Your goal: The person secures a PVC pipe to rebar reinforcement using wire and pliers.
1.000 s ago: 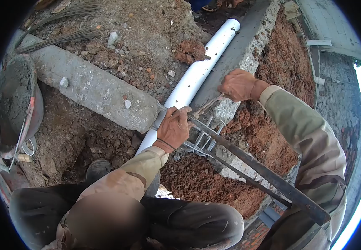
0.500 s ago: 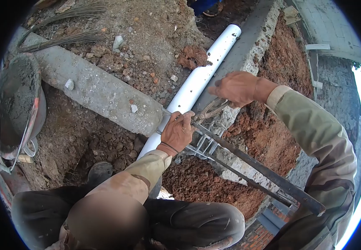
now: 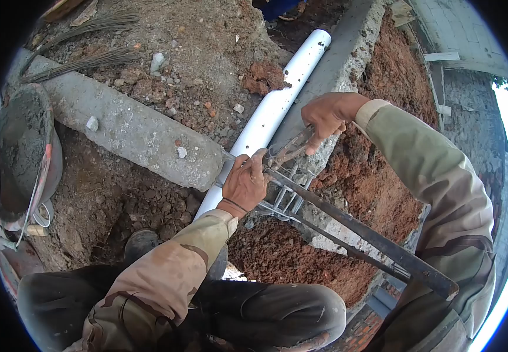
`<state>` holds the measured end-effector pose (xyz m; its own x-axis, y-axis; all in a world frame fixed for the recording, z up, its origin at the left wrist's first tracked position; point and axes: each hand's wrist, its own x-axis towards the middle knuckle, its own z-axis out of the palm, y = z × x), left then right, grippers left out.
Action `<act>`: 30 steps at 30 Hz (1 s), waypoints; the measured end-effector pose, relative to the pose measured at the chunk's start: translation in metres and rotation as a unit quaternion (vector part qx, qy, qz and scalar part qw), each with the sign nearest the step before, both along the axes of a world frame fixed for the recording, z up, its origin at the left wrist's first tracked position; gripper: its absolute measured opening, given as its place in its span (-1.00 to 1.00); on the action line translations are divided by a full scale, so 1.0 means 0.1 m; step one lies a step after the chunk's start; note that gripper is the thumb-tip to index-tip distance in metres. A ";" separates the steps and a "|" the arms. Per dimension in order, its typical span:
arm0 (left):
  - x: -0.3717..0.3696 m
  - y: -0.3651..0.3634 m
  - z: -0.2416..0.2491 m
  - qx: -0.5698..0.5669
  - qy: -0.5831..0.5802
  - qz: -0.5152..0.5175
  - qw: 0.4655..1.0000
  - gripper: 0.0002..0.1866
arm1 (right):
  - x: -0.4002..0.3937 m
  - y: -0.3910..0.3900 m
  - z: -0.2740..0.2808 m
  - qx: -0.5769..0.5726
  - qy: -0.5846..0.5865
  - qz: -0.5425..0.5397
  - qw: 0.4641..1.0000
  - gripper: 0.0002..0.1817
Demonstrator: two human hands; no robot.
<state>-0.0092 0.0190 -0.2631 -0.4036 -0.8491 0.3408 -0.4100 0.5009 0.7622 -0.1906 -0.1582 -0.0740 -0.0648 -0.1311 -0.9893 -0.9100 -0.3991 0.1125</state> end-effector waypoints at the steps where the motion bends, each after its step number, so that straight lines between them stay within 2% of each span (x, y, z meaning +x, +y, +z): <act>1: 0.04 -0.02 0.07 0.051 0.000 -0.036 0.998 -0.28 | -0.11 0.03 -0.06 0.001 -0.001 0.002 1.000 -0.45; 2: 0.06 -0.04 0.13 0.101 0.001 -0.071 0.992 -0.15 | -0.29 0.09 -0.12 -0.048 -0.101 0.084 0.990 -0.48; 3: 0.06 -0.03 0.15 0.100 0.002 -0.071 0.992 -0.15 | -0.27 0.12 -0.07 -0.098 -0.199 0.162 0.962 -0.46; 4: 0.06 -0.03 0.16 0.111 -0.016 -0.073 0.991 -0.07 | -0.25 0.13 0.00 -0.099 -0.132 0.151 0.975 -0.41; 5: 0.06 -0.05 0.17 0.122 -0.036 -0.074 0.989 0.01 | -0.23 0.19 0.07 -0.101 -0.132 0.152 0.974 -0.41; 7: 0.05 -0.06 0.17 0.098 -0.039 -0.063 0.992 0.08 | -0.27 0.30 0.15 -0.162 -0.188 0.262 0.933 -0.40; 8: 0.05 -0.05 0.17 0.076 -0.040 -0.055 0.995 0.16 | -0.43 0.34 0.12 -0.232 -0.307 0.346 0.856 -0.48; 9: 0.05 -0.04 0.15 0.077 -0.041 -0.056 0.995 0.16 | -0.46 0.34 0.10 -0.231 -0.308 0.344 0.856 -0.48; 11: 0.04 -0.04 0.14 0.084 -0.026 -0.046 0.995 0.17 | -0.55 0.34 0.08 -0.362 -0.399 0.482 0.691 -0.56; 12: 0.03 -0.04 0.14 0.082 -0.026 -0.048 0.995 0.17 | -0.61 0.33 0.05 -0.364 -0.398 0.482 0.691 -0.56; 14: 0.04 -0.02 0.13 0.100 -0.017 -0.049 0.994 0.06 | -0.72 0.33 -0.05 -0.316 -0.349 0.449 0.760 -0.69; 15: 0.05 -0.02 0.13 0.101 -0.018 -0.049 0.994 0.06 | -0.66 0.30 -0.04 -0.316 -0.350 0.448 0.760 -0.69; 16: 0.05 -0.03 0.15 0.101 -0.025 -0.051 0.993 0.06 | -0.54 0.26 0.01 -0.229 -0.262 0.306 0.886 -0.67; 17: 0.05 -0.03 0.17 0.101 -0.031 -0.053 0.993 0.06 | -0.47 0.23 0.05 -0.129 -0.159 0.150 0.967 -0.63; 18: 0.06 0.00 0.16 0.102 -0.031 -0.054 0.993 0.06 | -0.47 0.17 0.00 -0.111 -0.216 0.104 0.965 -0.54; 19: 0.06 0.00 0.14 0.100 -0.024 -0.057 0.993 0.07 | -0.49 0.18 0.01 -0.112 -0.212 0.102 0.966 -0.54; 20: 0.05 -0.02 0.13 0.094 -0.017 -0.056 0.994 0.07 | -0.48 0.12 0.00 -0.076 -0.112 -0.052 0.989 -0.51; 21: 0.03 -0.04 0.13 0.091 -0.014 -0.054 0.994 0.07 | -0.38 0.06 0.01 -0.037 -0.011 -0.204 0.978 -0.48; 22: 0.04 -0.04 0.13 0.085 -0.022 -0.050 0.995 0.07 | -0.29 0.06 0.00 -0.064 -0.053 -0.094 0.992 -0.42; 25: 0.05 -0.02 0.14 0.083 -0.038 -0.050 0.995 0.12 | -0.04 -0.01 0.08 -0.096 -0.017 -0.034 0.995 -0.32; 27: 0.04 -0.01 0.16 0.084 -0.044 -0.051 0.994 0.17 | -0.04 -0.02 0.04 -0.066 0.013 -0.078 0.995 -0.29; 29: 0.06 -0.04 0.18 0.075 -0.033 -0.050 0.995 0.05 | -0.19 -0.02 -0.08 -0.015 0.059 -0.179 0.982 -0.36; 30: 0.08 -0.06 0.19 0.074 -0.034 -0.046 0.996 0.05 | -0.24 0.00 -0.08 0.022 0.044 -0.189 0.981 -0.50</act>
